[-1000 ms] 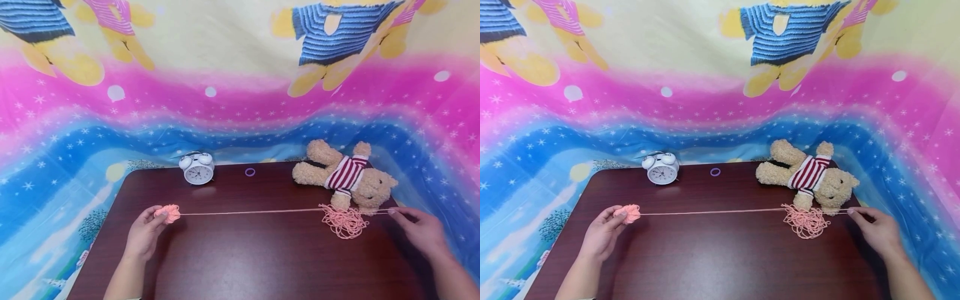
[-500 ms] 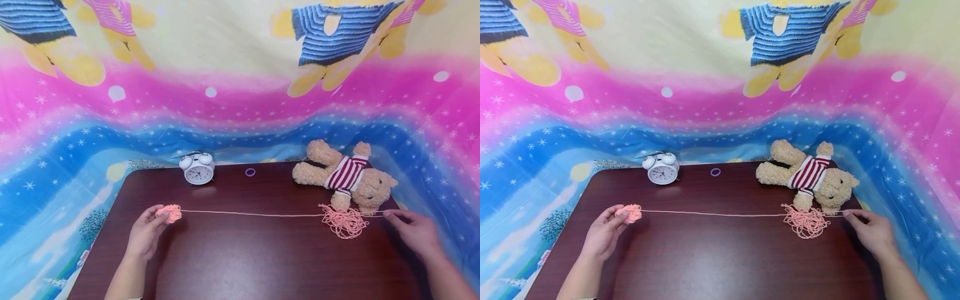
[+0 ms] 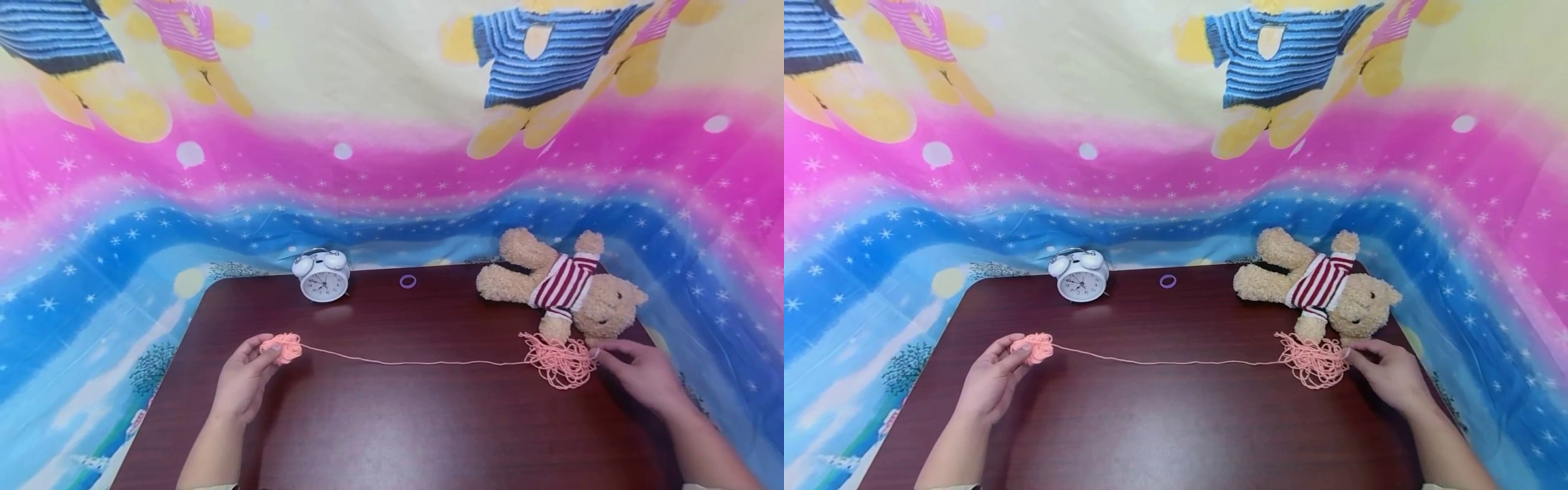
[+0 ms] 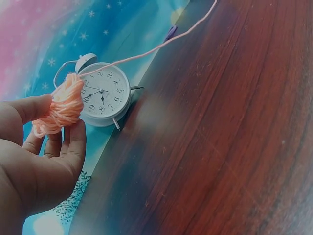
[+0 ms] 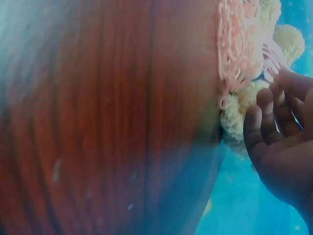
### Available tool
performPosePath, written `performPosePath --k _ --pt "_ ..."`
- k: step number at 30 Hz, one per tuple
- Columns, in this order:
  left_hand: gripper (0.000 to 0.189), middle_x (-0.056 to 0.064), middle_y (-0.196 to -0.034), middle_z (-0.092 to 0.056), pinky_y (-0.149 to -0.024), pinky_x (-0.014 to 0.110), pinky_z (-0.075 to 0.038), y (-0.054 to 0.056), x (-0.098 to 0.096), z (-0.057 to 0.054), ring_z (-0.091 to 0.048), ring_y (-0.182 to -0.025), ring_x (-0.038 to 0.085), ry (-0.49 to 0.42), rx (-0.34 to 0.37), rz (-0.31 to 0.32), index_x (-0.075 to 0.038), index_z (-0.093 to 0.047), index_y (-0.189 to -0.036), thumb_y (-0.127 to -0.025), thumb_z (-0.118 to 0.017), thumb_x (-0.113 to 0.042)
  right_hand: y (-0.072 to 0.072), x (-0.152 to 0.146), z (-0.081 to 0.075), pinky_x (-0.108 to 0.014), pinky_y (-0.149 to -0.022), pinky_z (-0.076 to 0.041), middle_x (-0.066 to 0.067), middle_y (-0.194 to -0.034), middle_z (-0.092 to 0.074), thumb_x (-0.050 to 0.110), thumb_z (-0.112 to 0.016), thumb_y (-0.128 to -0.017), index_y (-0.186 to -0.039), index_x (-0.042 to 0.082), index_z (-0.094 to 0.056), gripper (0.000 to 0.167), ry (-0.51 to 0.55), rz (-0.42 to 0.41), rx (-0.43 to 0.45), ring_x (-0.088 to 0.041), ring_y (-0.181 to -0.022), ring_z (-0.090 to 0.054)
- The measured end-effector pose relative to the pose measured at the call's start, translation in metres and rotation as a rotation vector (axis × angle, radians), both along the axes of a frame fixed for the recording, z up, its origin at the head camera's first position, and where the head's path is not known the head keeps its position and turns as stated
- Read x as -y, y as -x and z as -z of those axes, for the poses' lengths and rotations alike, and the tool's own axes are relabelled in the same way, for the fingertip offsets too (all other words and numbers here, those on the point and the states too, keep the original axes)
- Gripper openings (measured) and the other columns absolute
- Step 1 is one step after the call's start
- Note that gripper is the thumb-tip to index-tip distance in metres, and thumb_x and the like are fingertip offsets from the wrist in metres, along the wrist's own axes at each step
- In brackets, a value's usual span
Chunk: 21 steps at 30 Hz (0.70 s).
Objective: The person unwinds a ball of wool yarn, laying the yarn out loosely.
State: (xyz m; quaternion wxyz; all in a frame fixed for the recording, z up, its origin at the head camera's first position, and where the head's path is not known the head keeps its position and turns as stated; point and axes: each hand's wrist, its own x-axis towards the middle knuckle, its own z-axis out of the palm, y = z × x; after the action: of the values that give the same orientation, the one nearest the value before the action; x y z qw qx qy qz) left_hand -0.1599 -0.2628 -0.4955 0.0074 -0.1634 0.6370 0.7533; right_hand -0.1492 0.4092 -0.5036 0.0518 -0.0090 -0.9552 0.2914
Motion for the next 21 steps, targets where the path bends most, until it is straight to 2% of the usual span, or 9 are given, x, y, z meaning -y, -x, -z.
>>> performPosePath --k 1,5,7,12,18,21 --pt "0.053 -0.002 -0.112 -0.064 -0.093 0.023 -0.057 0.0 0.0 0.0 -0.068 -0.1 0.007 0.002 0.002 0.001 0.002 -0.042 -0.142 -0.1 -0.07 -0.012 0.001 0.002 -0.001 -0.021 -0.073 -0.047 -0.019 -0.12 -0.073 0.04 -0.072 -0.099 -0.116 0.014 -0.079 0.032 -0.005 -0.021 0.002 -0.036 -0.112 -0.064" --pt "0.051 -0.003 -0.113 -0.064 -0.094 0.023 -0.057 0.001 -0.002 -0.001 -0.067 -0.101 0.007 -0.004 0.002 0.004 0.002 -0.041 -0.142 -0.101 -0.069 -0.012 0.005 0.005 -0.003 -0.018 -0.073 -0.048 -0.014 -0.117 -0.075 0.035 -0.073 -0.098 -0.117 0.02 -0.079 0.024 -0.032 -0.089 -0.018 -0.011 -0.104 -0.065" --pt "0.052 -0.003 -0.112 -0.064 -0.094 0.023 -0.057 0.002 -0.003 -0.001 -0.067 -0.101 0.007 -0.006 0.005 0.005 0.002 -0.042 -0.143 -0.101 -0.069 -0.011 0.006 0.006 -0.004 -0.018 -0.073 -0.048 -0.013 -0.117 -0.075 0.033 -0.074 -0.098 -0.117 0.022 -0.079 0.023 -0.037 -0.103 -0.024 -0.003 -0.102 -0.062" --pt "0.05 -0.003 -0.112 -0.065 -0.095 0.024 -0.057 0.003 -0.004 -0.001 -0.068 -0.101 0.007 -0.015 0.007 0.007 0.001 -0.042 -0.142 -0.101 -0.069 -0.011 0.006 0.009 -0.007 -0.019 -0.075 -0.049 -0.012 -0.117 -0.076 0.034 -0.073 -0.098 -0.119 0.022 -0.078 0.025 -0.035 -0.101 -0.028 -0.013 -0.107 -0.065" --pt "0.047 -0.002 -0.112 -0.065 -0.093 0.024 -0.057 0.004 -0.007 0.002 -0.067 -0.101 0.008 -0.016 -0.005 0.006 0.002 -0.044 -0.14 -0.101 -0.069 -0.009 0.009 0.019 -0.01 -0.016 -0.073 -0.045 -0.014 -0.12 -0.074 0.036 -0.074 -0.098 -0.12 0.019 -0.078 0.028 0.02 -0.087 -0.021 0.006 -0.099 -0.057" --pt "0.047 -0.002 -0.109 -0.066 -0.09 0.025 -0.059 0.004 -0.009 0.003 -0.068 -0.099 0.008 -0.025 -0.015 0.013 0.004 -0.045 -0.14 -0.1 -0.069 -0.007 0.011 0.027 -0.011 -0.017 -0.074 -0.046 -0.014 -0.123 -0.073 0.036 -0.073 -0.098 -0.121 0.018 -0.078 0.029 0.04 -0.083 -0.017 0.005 -0.101 -0.055"
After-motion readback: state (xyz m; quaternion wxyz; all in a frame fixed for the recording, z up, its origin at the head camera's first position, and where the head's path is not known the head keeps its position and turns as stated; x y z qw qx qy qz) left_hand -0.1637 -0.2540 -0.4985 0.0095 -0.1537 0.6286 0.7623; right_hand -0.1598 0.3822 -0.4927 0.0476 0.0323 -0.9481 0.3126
